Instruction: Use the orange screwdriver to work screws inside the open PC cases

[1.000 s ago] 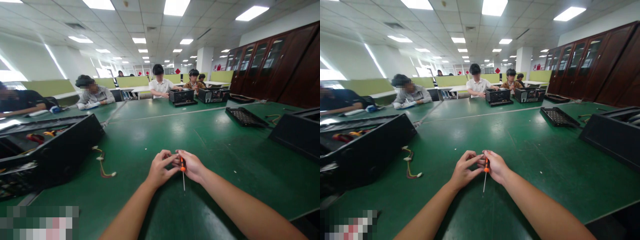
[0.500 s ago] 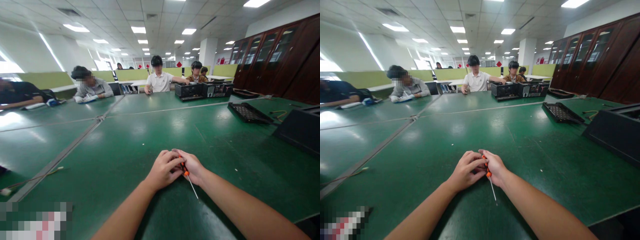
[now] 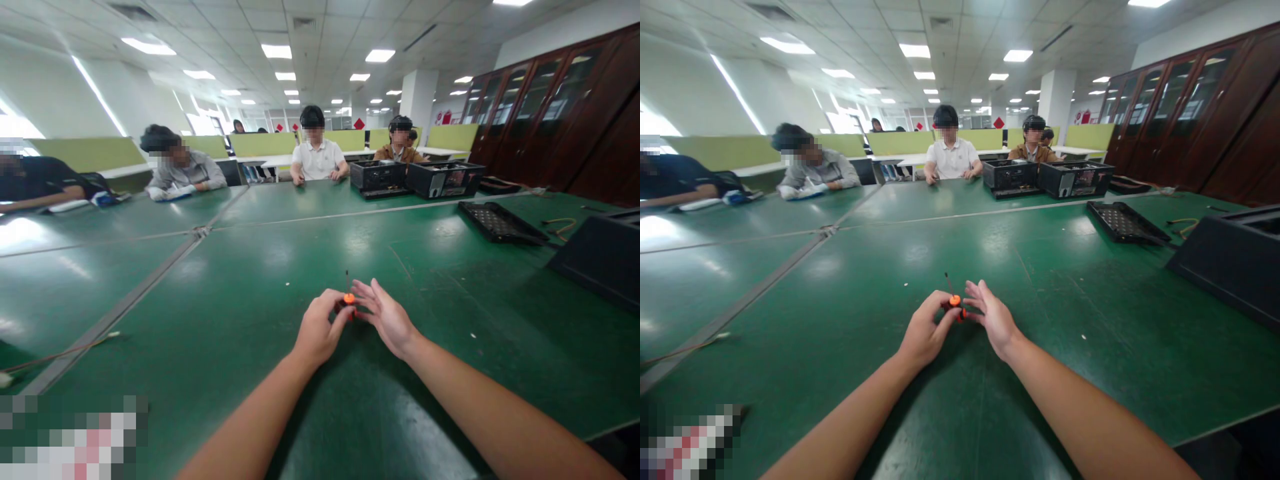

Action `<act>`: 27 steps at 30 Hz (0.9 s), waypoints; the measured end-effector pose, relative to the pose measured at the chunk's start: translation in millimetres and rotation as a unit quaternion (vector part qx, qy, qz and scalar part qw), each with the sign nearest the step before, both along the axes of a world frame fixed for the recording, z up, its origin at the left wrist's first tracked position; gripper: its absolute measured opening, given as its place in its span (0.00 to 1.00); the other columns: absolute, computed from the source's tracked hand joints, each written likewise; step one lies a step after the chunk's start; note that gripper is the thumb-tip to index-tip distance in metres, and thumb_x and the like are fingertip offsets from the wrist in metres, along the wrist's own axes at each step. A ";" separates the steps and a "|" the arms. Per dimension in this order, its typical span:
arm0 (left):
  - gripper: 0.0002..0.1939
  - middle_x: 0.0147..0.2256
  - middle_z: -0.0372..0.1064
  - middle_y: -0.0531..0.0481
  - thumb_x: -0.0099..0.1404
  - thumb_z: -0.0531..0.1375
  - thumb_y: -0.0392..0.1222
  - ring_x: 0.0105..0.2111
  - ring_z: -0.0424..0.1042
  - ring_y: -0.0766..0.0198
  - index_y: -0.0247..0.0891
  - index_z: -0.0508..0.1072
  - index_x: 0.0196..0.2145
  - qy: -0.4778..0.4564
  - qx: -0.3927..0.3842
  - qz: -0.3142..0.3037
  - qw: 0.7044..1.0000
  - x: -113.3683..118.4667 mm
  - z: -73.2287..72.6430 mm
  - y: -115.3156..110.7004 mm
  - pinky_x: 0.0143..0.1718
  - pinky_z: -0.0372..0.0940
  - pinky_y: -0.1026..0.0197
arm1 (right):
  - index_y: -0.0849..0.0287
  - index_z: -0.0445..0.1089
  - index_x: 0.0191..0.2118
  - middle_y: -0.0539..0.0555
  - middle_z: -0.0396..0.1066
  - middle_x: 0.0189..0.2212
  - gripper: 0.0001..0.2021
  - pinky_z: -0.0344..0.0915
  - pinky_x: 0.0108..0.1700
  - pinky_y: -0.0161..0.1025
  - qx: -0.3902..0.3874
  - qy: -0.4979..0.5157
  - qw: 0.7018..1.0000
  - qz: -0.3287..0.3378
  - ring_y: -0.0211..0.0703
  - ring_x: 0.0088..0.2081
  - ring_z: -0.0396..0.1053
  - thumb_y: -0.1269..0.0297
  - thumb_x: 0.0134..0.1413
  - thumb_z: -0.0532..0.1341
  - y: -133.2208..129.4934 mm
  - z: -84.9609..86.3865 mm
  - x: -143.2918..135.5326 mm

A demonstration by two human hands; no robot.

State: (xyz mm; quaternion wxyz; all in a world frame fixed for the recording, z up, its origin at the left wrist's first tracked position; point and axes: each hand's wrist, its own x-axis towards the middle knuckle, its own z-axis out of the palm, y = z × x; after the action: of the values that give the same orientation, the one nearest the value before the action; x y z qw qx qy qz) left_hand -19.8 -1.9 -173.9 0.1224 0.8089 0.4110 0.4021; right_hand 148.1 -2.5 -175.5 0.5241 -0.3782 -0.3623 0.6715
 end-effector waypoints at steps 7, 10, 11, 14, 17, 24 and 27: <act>0.09 0.37 0.68 0.50 0.70 0.55 0.42 0.37 0.69 0.62 0.40 0.71 0.45 -0.010 -0.091 0.021 0.996 -8.6 -6.9 8.5 0.42 0.64 0.59 | 0.52 0.69 0.59 0.58 0.61 0.62 0.25 0.64 0.58 0.46 0.240 -0.266 0.933 -0.033 0.49 0.60 0.63 0.54 0.56 0.65 -0.2 -4.5 3.8; 0.09 0.38 0.67 0.50 0.70 0.56 0.42 0.37 0.68 0.62 0.41 0.72 0.46 0.024 -0.108 -0.001 0.994 -5.9 -6.6 4.5 0.42 0.65 0.58 | 0.53 0.75 0.54 0.58 0.66 0.57 0.18 0.61 0.60 0.46 0.297 -0.325 0.896 -0.062 0.48 0.59 0.64 0.58 0.58 0.64 -1.8 -4.5 3.8; 0.08 0.38 0.66 0.50 0.69 0.57 0.42 0.37 0.68 0.62 0.41 0.72 0.45 0.033 -0.109 -0.006 0.994 -4.7 -6.2 3.1 0.42 0.65 0.58 | 0.54 0.77 0.50 0.58 0.67 0.55 0.15 0.61 0.61 0.46 0.310 -0.334 0.887 -0.072 0.47 0.58 0.66 0.60 0.59 0.63 -1.9 -4.4 4.0; 0.07 0.39 0.66 0.50 0.67 0.60 0.42 0.38 0.68 0.61 0.41 0.72 0.42 0.043 -0.109 -0.018 0.993 -2.0 -5.0 0.1 0.42 0.65 0.59 | 0.54 0.80 0.43 0.58 0.69 0.52 0.11 0.63 0.59 0.46 0.325 -0.338 0.879 -0.085 0.46 0.53 0.69 0.61 0.62 0.60 -1.4 -4.4 4.9; 0.06 0.39 0.67 0.50 0.68 0.59 0.41 0.39 0.69 0.62 0.41 0.72 0.41 0.037 -0.104 -0.030 0.993 -0.8 -3.8 -1.0 0.43 0.65 0.59 | 0.53 0.80 0.45 0.57 0.70 0.51 0.12 0.64 0.58 0.46 0.336 -0.327 0.879 -0.090 0.47 0.53 0.69 0.60 0.63 0.60 -1.1 -4.2 5.5; 0.05 0.38 0.69 0.50 0.68 0.59 0.41 0.39 0.69 0.62 0.40 0.73 0.39 0.040 -0.091 -0.047 0.994 0.7 -0.1 -3.6 0.45 0.65 0.58 | 0.56 0.79 0.47 0.58 0.71 0.50 0.13 0.63 0.59 0.44 0.343 -0.329 0.875 -0.090 0.46 0.54 0.69 0.60 0.64 0.59 -3.4 -1.6 5.5; 0.07 0.38 0.69 0.50 0.67 0.60 0.42 0.39 0.69 0.62 0.41 0.73 0.42 0.042 -0.091 -0.047 0.994 1.2 0.7 -4.2 0.45 0.65 0.58 | 0.54 0.79 0.47 0.58 0.71 0.50 0.13 0.63 0.59 0.45 0.346 -0.328 0.875 -0.086 0.46 0.54 0.69 0.60 0.65 0.58 -3.8 -1.6 5.3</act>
State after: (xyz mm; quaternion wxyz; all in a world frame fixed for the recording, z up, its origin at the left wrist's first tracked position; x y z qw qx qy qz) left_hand -18.7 -6.1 -173.2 0.1971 0.8288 0.4123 0.3228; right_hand 153.4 -6.3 -177.1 0.5286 -0.4007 -0.6886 0.2929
